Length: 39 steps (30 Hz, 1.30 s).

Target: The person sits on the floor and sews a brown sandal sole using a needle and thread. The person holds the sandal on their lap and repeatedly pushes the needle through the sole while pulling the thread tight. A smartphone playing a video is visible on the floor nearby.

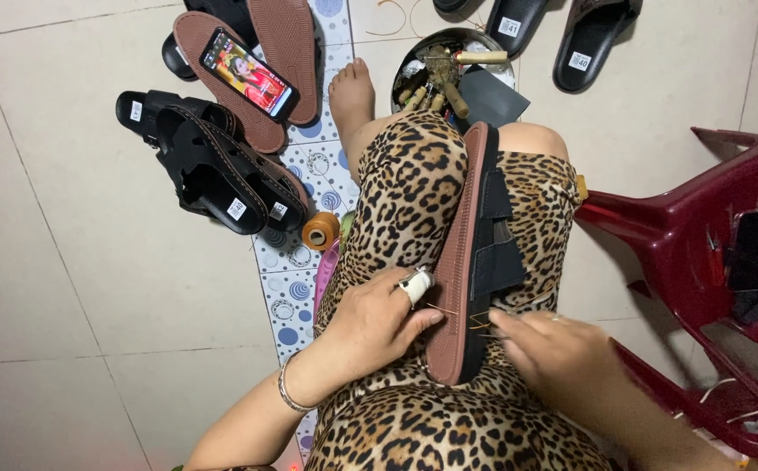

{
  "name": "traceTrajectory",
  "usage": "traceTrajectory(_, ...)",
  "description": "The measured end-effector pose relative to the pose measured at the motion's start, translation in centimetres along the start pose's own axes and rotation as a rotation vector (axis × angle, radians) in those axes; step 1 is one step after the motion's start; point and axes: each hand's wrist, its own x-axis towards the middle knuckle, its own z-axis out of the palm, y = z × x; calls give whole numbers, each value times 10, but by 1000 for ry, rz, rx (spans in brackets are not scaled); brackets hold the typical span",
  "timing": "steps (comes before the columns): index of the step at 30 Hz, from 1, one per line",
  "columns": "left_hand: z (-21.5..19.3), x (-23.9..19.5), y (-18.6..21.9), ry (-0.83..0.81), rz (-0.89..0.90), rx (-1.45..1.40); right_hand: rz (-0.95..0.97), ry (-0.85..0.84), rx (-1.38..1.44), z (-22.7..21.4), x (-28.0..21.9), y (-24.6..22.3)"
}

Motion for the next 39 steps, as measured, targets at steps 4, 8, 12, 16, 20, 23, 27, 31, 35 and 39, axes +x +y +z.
traceTrajectory(4, -6, 2, 5, -36, -60, 23, 193, 311, 273, 51, -6, 23)
traceTrajectory(8, -10, -12, -12, -406, -242, 124, 660, 595, 97, 24, -63, 141)
traceTrajectory(12, -15, -29, -42, -618, -352, 105, 1342, 535, 491, 37, -146, 263)
traceTrajectory(16, -15, -15, -43, -471, -5, -1167, 862, 586, 243, 5, -79, 153)
traceTrajectory(20, -6, 35, -15, -209, -226, -1205, 311, 170, 542, 18, -14, 33)
traceTrajectory(23, -10, 76, -17, 339, 166, -357, 378, -460, 495, -2, -7, 9)
traceTrajectory(27, -54, 109, -31, 575, -13, -385, 105, -104, 726, -29, 12, 3)
traceTrajectory(31, -54, 111, -63, 608, -312, -1462, -7, 161, 1556, -9, 38, -12)
traceTrajectory(35, -35, 86, -122, 637, -677, -1437, 314, 146, 1816, 18, 39, 22)
traceTrajectory(39, -75, 27, -171, 154, -523, -1556, 519, 117, 965, -32, 21, 47)
